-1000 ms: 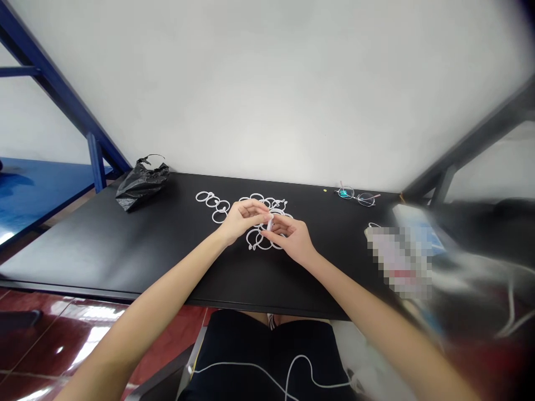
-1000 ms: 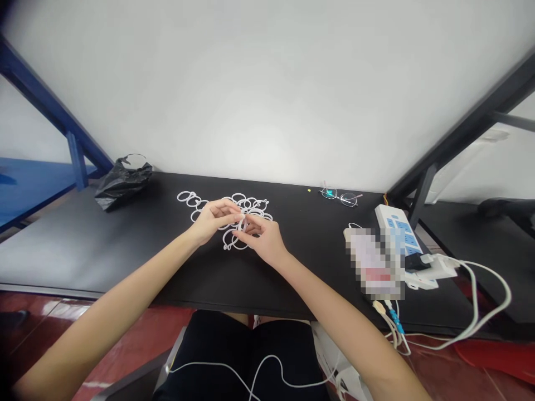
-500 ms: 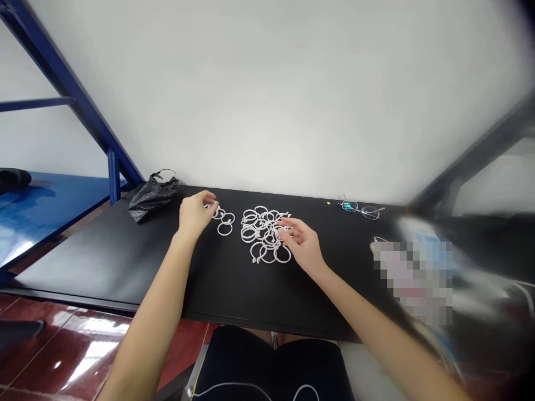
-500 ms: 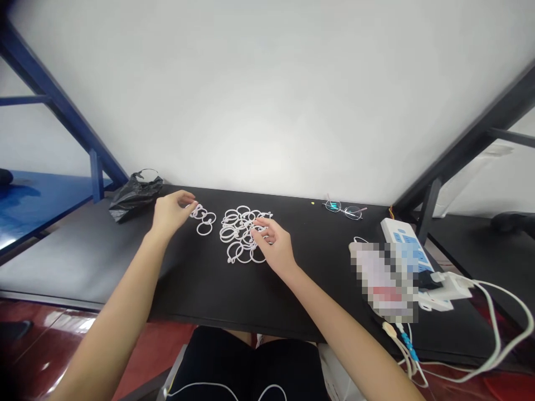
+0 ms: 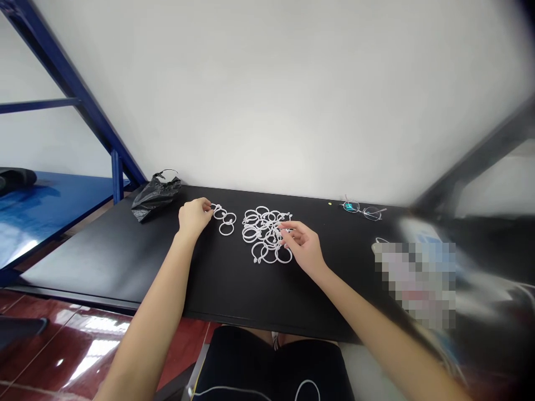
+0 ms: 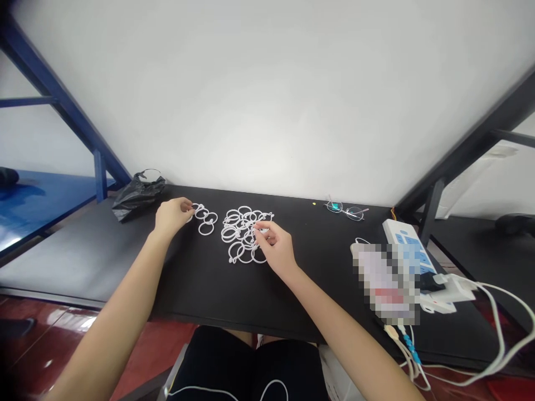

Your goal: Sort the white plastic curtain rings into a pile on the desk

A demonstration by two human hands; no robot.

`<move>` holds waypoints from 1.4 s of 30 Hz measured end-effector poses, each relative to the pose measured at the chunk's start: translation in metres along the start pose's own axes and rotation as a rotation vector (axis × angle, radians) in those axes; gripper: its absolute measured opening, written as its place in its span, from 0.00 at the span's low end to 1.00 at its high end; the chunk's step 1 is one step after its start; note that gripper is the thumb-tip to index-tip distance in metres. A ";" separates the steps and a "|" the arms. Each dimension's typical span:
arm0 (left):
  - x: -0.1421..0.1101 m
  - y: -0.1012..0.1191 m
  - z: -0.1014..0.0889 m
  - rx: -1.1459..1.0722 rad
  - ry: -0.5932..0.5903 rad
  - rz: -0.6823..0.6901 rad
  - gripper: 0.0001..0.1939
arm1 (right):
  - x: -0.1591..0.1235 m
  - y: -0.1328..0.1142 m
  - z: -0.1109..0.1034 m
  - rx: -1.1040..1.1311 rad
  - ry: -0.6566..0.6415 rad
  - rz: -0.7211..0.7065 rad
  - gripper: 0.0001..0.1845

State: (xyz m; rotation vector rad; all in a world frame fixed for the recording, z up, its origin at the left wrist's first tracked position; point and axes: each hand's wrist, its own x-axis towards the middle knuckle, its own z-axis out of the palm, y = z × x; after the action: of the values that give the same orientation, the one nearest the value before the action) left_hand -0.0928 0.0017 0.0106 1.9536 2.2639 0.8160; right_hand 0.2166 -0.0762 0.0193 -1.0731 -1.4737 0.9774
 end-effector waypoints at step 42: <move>-0.052 0.094 0.013 -0.715 -0.320 0.491 0.10 | 0.001 0.007 -0.001 -0.088 -0.047 -0.124 0.13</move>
State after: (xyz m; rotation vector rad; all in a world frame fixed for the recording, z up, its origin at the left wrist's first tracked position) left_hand 0.0079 -0.0351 0.0221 2.0586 1.0972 1.0558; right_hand 0.2182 -0.0730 0.0135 -1.0148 -1.6148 0.8625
